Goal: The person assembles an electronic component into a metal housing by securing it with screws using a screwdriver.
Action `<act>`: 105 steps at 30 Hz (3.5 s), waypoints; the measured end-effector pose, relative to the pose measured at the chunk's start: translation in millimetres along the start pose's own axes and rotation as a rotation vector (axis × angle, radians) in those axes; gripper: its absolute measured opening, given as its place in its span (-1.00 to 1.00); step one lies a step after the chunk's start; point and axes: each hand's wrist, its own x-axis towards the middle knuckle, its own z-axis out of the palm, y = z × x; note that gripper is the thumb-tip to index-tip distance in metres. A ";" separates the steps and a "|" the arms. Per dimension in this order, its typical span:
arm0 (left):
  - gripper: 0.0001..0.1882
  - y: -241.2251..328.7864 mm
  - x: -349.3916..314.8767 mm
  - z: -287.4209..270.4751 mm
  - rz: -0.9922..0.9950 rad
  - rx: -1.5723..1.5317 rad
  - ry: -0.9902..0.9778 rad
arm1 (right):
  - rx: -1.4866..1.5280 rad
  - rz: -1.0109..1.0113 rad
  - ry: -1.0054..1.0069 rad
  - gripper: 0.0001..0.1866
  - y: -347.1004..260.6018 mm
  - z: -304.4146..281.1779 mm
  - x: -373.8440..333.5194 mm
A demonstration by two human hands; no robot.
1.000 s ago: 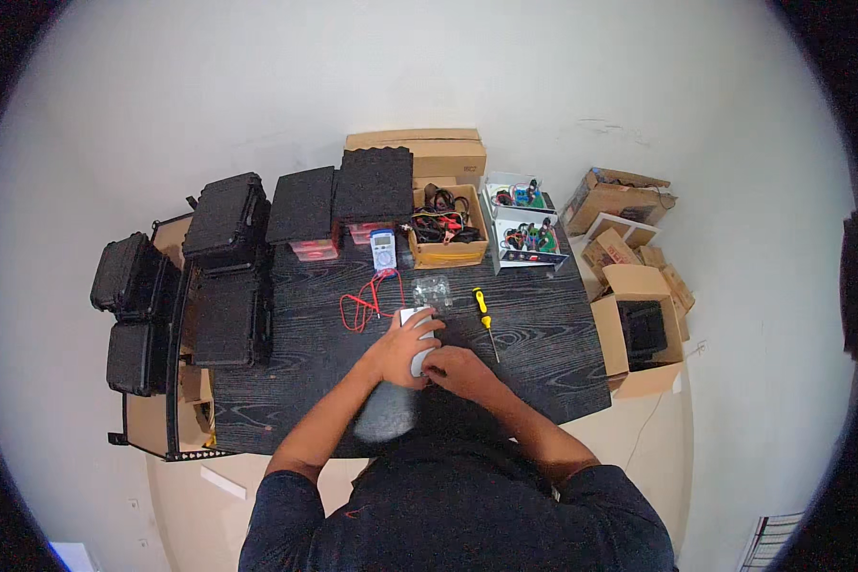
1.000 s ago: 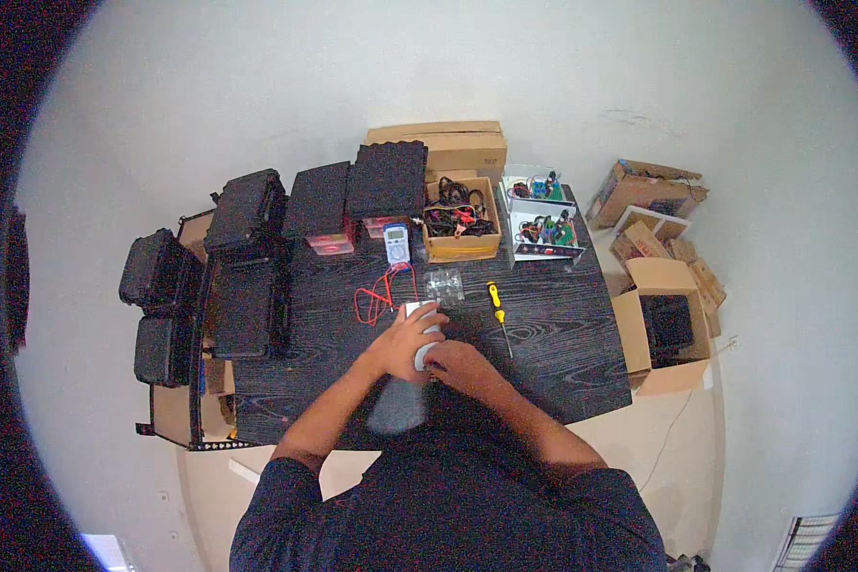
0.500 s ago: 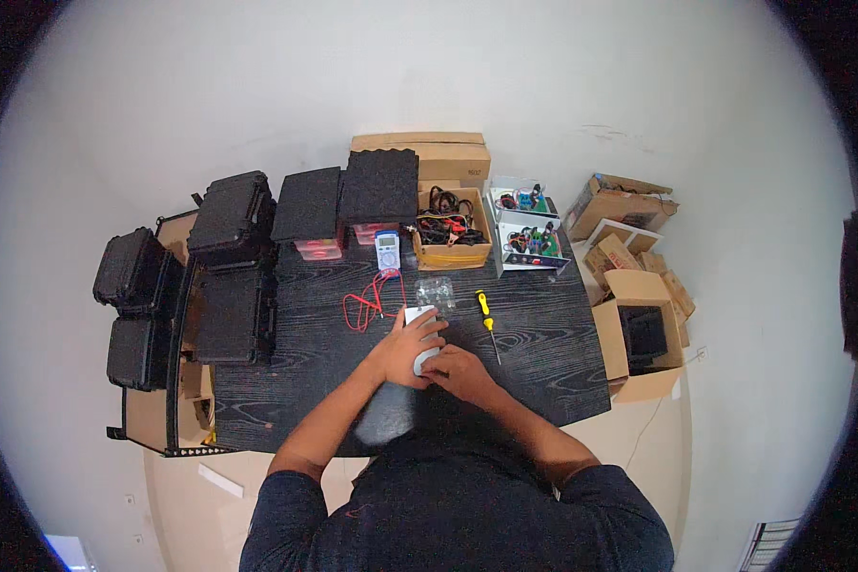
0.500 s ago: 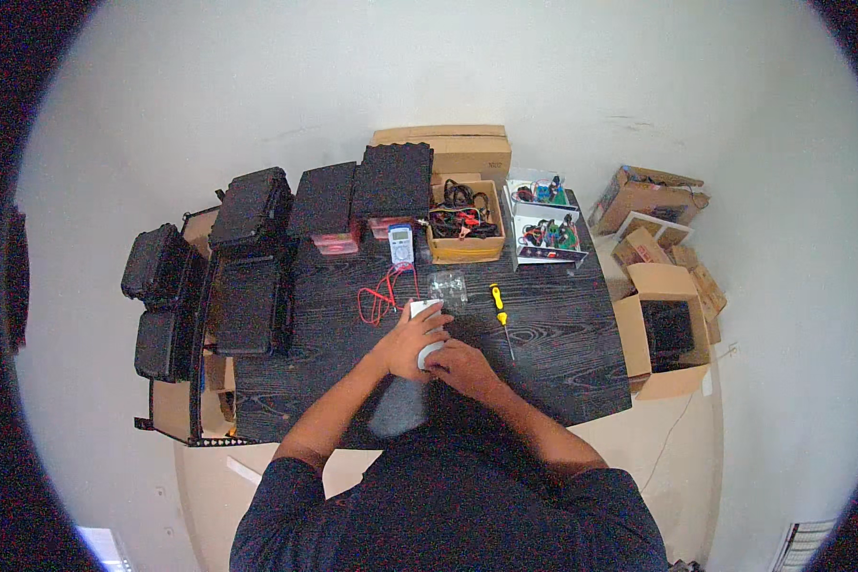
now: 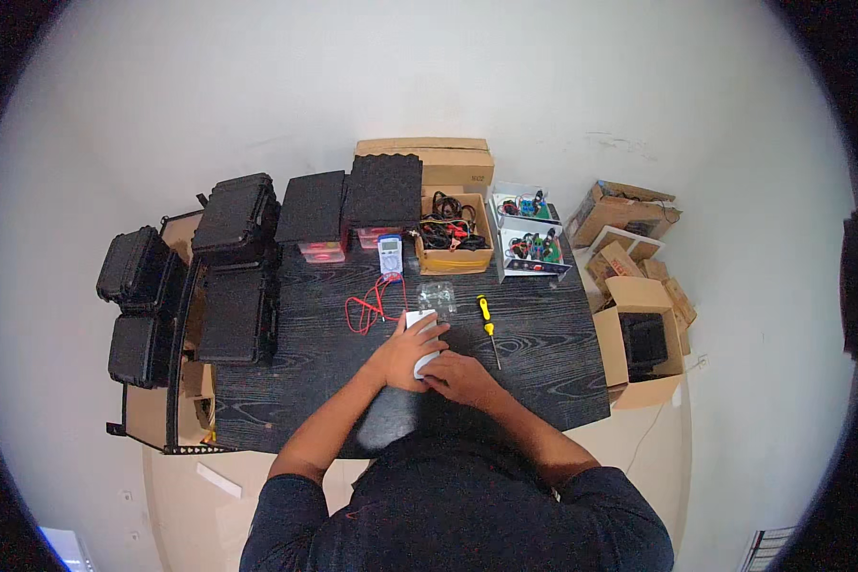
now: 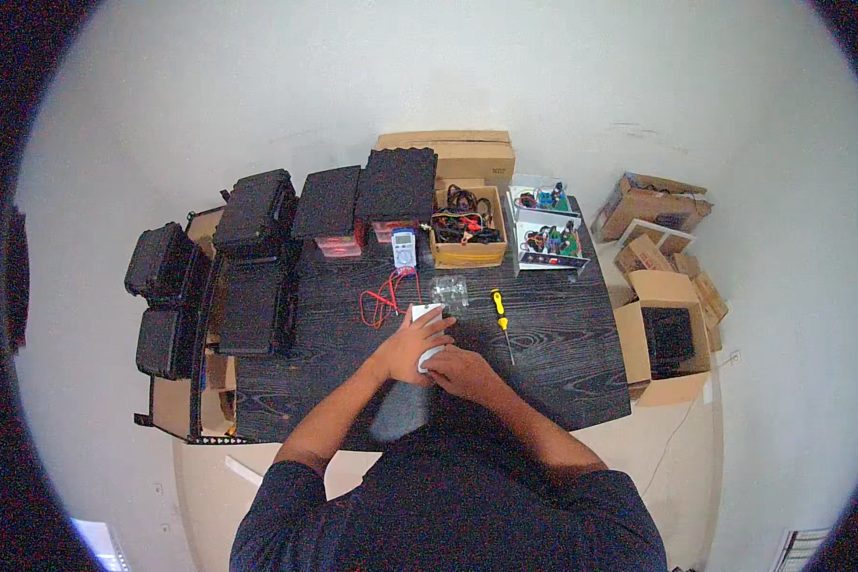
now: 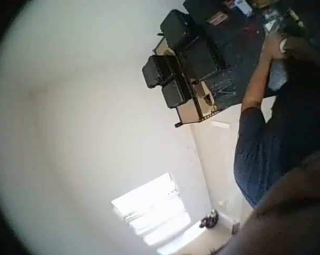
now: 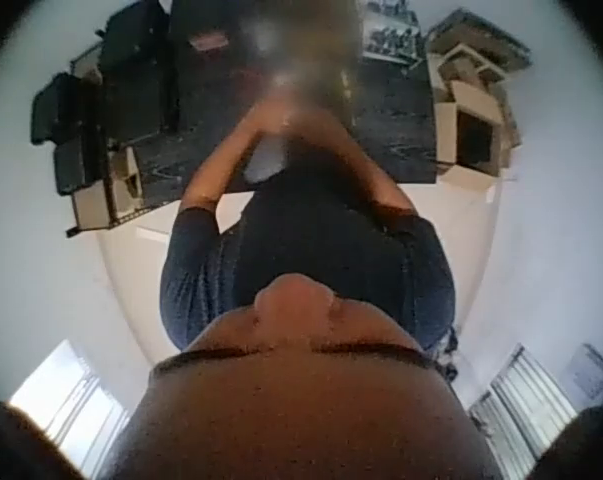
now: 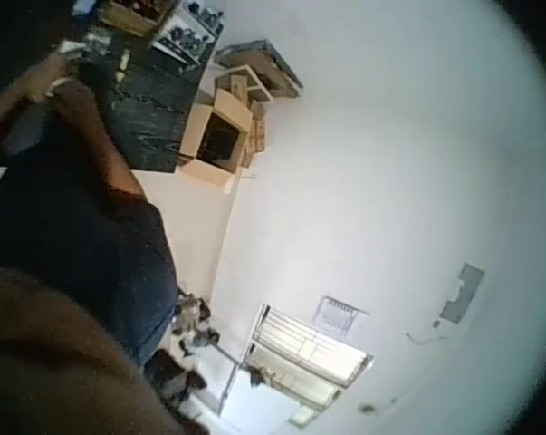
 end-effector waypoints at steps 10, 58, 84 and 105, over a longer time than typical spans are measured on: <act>0.12 -3.2 -3.2 7.7 0.001 0.008 0.032 | -0.007 0.111 -0.017 -0.85 -9.4 6.1 0.3; 0.04 -0.3 -3.8 8.9 -0.015 -0.023 0.056 | 0.069 0.053 0.035 -0.83 1.9 10.3 -1.8; -0.04 0.1 -1.3 11.0 -0.006 -0.020 0.060 | 0.030 0.493 0.525 -0.80 139.5 28.1 -13.2; -0.21 -12.6 3.7 10.0 0.077 -0.025 0.041 | 0.101 0.593 0.542 -0.57 179.3 17.2 -53.4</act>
